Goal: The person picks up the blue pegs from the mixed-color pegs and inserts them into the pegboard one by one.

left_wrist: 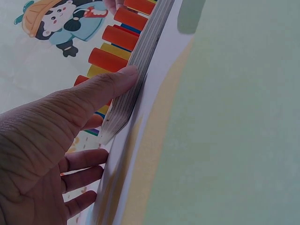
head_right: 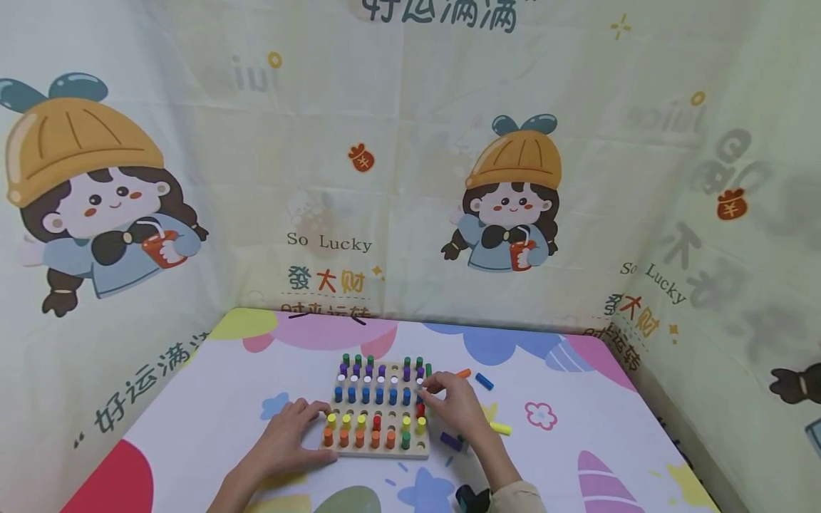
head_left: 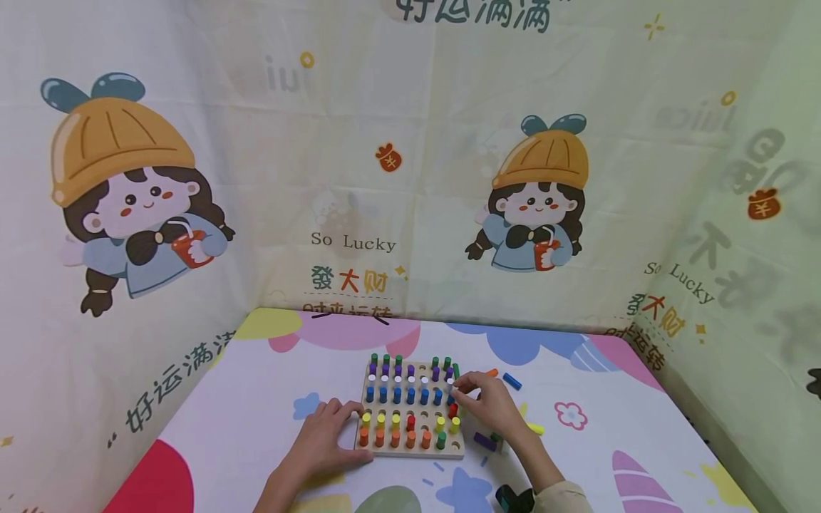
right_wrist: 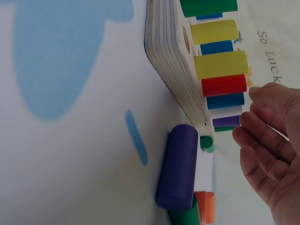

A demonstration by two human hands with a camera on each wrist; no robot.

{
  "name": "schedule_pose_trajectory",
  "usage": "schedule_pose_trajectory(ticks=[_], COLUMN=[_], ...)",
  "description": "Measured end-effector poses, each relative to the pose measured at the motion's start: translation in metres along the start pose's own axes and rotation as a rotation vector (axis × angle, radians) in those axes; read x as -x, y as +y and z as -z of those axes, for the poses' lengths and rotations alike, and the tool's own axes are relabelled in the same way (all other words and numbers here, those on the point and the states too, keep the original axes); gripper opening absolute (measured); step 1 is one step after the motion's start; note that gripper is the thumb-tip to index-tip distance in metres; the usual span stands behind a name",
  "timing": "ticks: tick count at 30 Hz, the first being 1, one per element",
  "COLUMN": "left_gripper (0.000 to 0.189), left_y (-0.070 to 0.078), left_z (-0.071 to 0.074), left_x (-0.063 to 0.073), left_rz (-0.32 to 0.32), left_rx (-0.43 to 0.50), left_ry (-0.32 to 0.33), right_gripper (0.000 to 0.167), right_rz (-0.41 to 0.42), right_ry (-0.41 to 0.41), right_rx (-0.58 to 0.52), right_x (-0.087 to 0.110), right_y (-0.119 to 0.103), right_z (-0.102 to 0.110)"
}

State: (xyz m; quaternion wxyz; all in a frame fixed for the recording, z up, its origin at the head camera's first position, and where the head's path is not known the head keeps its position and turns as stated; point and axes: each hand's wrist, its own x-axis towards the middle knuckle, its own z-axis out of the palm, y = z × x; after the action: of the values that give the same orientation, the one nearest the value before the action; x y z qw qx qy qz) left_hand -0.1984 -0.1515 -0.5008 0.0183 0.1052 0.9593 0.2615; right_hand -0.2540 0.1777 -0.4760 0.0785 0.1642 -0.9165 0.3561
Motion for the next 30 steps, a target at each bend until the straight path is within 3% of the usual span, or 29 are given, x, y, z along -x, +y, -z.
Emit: schedule_pose_trajectory(ticks=[8,20,27,30], left_gripper=[0.073,0.073,0.071,0.070], left_y=[0.000,-0.001,-0.004,-0.005], left_z=[0.001,0.003,0.000,-0.001], left_x=[0.000,0.000,0.001,-0.001], left_rz=[-0.006,-0.004,-0.021,-0.023], left_rx=[-0.003,0.003,-0.001,-0.006], left_ry=[0.007,-0.005,0.004,0.005], right_gripper=[0.010,0.012,0.012,0.015], right_rz=[-0.041,-0.038,-0.170,-0.181], right_ry=[0.018,0.094,0.105,0.127], right_rx=[0.029,0.047,0.077,0.105], right_x=[0.002,0.005,0.008,0.009], right_y=[0.007,0.036,0.044,0.048], right_z=[0.003,0.018,0.031,0.037])
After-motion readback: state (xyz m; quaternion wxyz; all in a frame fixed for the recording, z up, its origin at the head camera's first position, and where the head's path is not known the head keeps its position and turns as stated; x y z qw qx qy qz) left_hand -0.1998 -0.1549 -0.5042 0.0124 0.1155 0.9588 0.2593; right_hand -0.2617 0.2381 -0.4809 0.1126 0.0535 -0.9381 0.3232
